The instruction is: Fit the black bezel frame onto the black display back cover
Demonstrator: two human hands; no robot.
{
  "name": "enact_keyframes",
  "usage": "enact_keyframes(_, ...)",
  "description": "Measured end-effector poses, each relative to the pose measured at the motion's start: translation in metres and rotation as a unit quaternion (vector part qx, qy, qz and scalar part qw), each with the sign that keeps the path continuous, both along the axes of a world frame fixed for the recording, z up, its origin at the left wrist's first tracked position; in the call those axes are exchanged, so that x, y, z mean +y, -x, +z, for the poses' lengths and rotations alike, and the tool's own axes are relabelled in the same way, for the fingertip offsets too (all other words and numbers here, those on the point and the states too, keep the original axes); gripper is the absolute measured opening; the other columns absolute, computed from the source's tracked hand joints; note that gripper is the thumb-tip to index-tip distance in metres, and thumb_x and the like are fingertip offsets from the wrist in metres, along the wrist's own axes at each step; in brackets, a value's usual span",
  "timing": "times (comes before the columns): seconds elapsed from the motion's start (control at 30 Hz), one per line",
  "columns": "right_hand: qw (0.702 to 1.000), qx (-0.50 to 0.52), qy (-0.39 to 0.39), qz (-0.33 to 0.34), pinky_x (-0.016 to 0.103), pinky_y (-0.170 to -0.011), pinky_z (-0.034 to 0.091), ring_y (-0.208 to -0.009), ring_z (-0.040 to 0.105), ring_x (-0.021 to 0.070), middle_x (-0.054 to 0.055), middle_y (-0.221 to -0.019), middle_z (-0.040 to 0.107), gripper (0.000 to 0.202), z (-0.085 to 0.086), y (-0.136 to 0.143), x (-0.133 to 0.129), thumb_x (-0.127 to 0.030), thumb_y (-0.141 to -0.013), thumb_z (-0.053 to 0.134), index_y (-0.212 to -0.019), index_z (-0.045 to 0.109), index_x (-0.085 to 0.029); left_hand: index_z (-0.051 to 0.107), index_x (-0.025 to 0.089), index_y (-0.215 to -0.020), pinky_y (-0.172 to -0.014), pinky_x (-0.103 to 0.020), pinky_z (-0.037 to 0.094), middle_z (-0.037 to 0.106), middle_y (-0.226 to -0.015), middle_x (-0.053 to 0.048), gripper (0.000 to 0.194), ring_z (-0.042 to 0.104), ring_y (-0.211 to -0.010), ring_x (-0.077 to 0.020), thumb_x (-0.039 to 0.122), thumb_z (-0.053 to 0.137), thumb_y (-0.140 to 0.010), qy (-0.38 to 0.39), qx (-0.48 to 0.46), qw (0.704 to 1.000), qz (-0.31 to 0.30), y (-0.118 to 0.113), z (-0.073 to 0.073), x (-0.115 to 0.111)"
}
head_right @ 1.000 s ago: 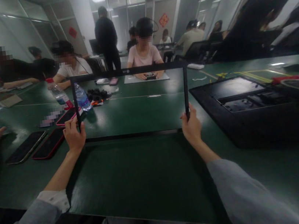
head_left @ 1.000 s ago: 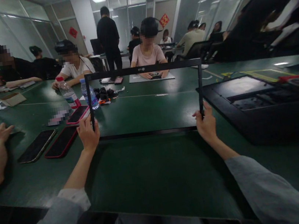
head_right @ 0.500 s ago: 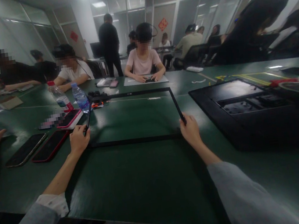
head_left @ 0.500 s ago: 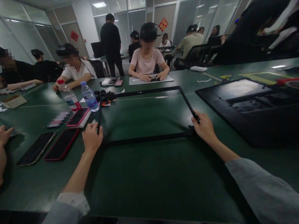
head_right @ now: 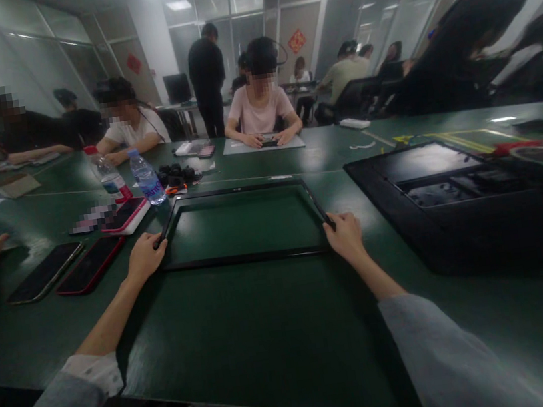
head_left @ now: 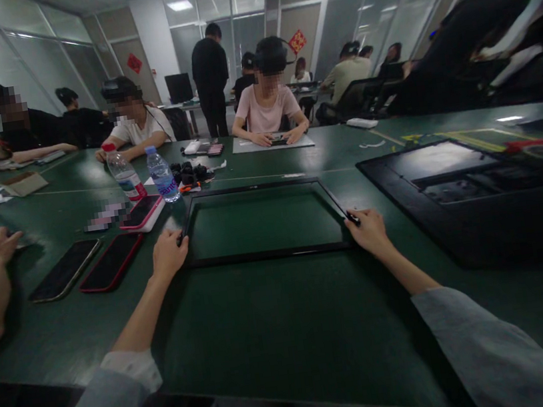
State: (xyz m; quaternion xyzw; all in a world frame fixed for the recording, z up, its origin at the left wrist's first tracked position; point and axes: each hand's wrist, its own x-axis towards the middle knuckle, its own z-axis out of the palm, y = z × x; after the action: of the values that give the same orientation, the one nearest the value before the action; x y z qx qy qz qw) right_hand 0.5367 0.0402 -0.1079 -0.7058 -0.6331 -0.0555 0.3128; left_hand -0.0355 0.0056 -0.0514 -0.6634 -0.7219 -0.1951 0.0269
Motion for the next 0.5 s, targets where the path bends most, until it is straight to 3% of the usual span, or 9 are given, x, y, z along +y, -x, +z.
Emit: enact_keyframes(0.5,0.999,-0.019,0.033,-0.014,0.052,-0.1,0.048,-0.11,0.055,0.0342,0.02,-0.115,0.061,0.046,0.0074,0.0048,-0.0071,-0.035,-0.091,0.053,-0.124,0.076,-0.011,0.074,0.017,-0.123,-0.101,-0.043,0.052,0.07,-0.12,-0.015,0.046,0.064,-0.113,-0.0305,0.043,0.045,-0.099,0.011,0.008,1.0,-0.021,0.0057,-0.0044,0.0035)
